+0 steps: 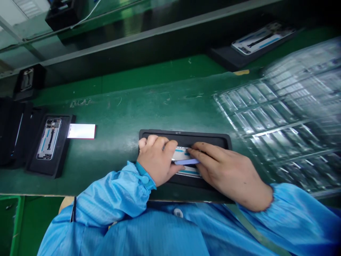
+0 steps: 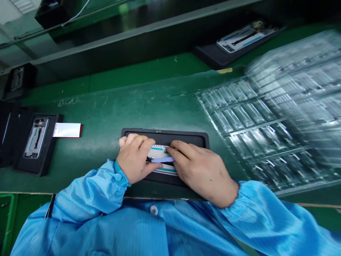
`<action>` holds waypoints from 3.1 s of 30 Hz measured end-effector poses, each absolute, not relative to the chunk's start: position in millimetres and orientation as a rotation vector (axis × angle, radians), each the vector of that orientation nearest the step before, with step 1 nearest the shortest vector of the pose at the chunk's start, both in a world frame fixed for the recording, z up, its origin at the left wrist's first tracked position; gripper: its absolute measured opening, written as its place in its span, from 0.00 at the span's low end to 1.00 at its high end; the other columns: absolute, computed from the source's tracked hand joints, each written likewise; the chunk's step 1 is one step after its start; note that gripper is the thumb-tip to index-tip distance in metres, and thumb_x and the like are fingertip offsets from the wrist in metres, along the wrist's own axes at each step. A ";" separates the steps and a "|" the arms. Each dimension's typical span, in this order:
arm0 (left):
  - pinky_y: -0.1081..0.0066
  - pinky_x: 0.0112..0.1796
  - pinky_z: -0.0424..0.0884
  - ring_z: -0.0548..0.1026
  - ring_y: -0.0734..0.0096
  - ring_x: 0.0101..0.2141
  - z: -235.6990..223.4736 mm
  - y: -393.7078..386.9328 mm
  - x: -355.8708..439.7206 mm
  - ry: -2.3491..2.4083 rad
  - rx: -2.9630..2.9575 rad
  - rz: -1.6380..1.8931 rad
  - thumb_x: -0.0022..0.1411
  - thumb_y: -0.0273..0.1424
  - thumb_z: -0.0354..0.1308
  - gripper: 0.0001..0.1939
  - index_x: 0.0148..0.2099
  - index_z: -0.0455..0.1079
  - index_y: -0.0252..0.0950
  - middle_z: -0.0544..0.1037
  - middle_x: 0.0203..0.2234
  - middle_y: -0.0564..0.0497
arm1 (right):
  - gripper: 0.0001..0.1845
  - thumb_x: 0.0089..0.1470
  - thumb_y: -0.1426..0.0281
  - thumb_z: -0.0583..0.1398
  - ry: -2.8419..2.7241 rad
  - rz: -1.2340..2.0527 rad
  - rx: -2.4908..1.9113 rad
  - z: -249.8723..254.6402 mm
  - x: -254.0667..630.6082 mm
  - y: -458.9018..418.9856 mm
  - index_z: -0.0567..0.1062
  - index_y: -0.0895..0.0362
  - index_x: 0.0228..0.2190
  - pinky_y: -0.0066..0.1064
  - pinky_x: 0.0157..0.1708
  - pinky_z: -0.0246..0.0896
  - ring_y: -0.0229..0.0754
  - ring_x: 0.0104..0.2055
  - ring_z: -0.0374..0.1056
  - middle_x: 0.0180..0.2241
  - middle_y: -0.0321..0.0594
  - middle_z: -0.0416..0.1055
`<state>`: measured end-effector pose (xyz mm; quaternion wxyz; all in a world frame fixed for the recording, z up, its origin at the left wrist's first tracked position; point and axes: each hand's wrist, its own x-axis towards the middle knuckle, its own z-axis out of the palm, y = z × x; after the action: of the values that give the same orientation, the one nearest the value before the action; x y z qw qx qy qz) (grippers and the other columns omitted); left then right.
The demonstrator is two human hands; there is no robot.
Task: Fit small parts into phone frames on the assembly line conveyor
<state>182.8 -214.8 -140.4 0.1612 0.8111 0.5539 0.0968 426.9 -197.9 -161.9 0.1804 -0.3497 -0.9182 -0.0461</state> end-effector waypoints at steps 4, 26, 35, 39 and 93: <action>0.49 0.51 0.63 0.71 0.47 0.57 -139.9 -214.7 183.0 1.591 2.316 0.282 0.66 0.51 0.73 0.32 0.64 0.71 0.41 0.80 0.58 0.44 | 0.17 0.69 0.75 0.57 -2.606 -0.147 -1.040 -160.0 421.5 -199.4 0.83 0.60 0.52 0.41 0.38 0.74 0.49 0.43 0.80 0.52 0.49 0.82; 0.50 0.53 0.64 0.73 0.48 0.57 -148.4 -215.7 179.1 1.613 2.333 0.383 0.62 0.51 0.75 0.32 0.61 0.74 0.40 0.80 0.57 0.43 | 0.09 0.70 0.65 0.63 -2.086 0.419 -1.191 -160.1 423.0 -188.2 0.82 0.52 0.38 0.36 0.39 0.79 0.45 0.35 0.82 0.37 0.40 0.85; 0.50 0.52 0.64 0.72 0.47 0.57 -148.7 -215.9 179.5 1.615 2.341 0.368 0.63 0.51 0.75 0.32 0.61 0.74 0.41 0.80 0.57 0.43 | 0.07 0.71 0.67 0.62 -2.095 0.407 -1.181 -159.2 420.5 -192.4 0.82 0.51 0.40 0.40 0.42 0.81 0.47 0.37 0.82 0.37 0.40 0.85; 0.50 0.51 0.63 0.72 0.48 0.56 -148.5 -216.0 180.0 1.616 2.340 0.371 0.62 0.51 0.75 0.32 0.61 0.74 0.42 0.81 0.57 0.44 | 0.06 0.71 0.67 0.62 -2.118 0.349 -1.156 -160.9 419.6 -195.4 0.81 0.52 0.41 0.38 0.41 0.79 0.47 0.37 0.82 0.37 0.41 0.85; 0.47 0.55 0.67 0.73 0.48 0.58 -146.6 -217.8 178.0 1.655 2.253 0.583 0.64 0.50 0.74 0.27 0.57 0.76 0.40 0.81 0.54 0.44 | 0.04 0.65 0.72 0.65 -2.013 0.318 -1.077 -143.1 429.0 -202.2 0.78 0.50 0.40 0.35 0.42 0.78 0.44 0.39 0.81 0.38 0.39 0.82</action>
<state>178.0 -217.8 -146.6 0.1425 0.7808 0.5737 0.2022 429.0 -202.2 -143.1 0.4062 -0.4270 -0.7980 0.1260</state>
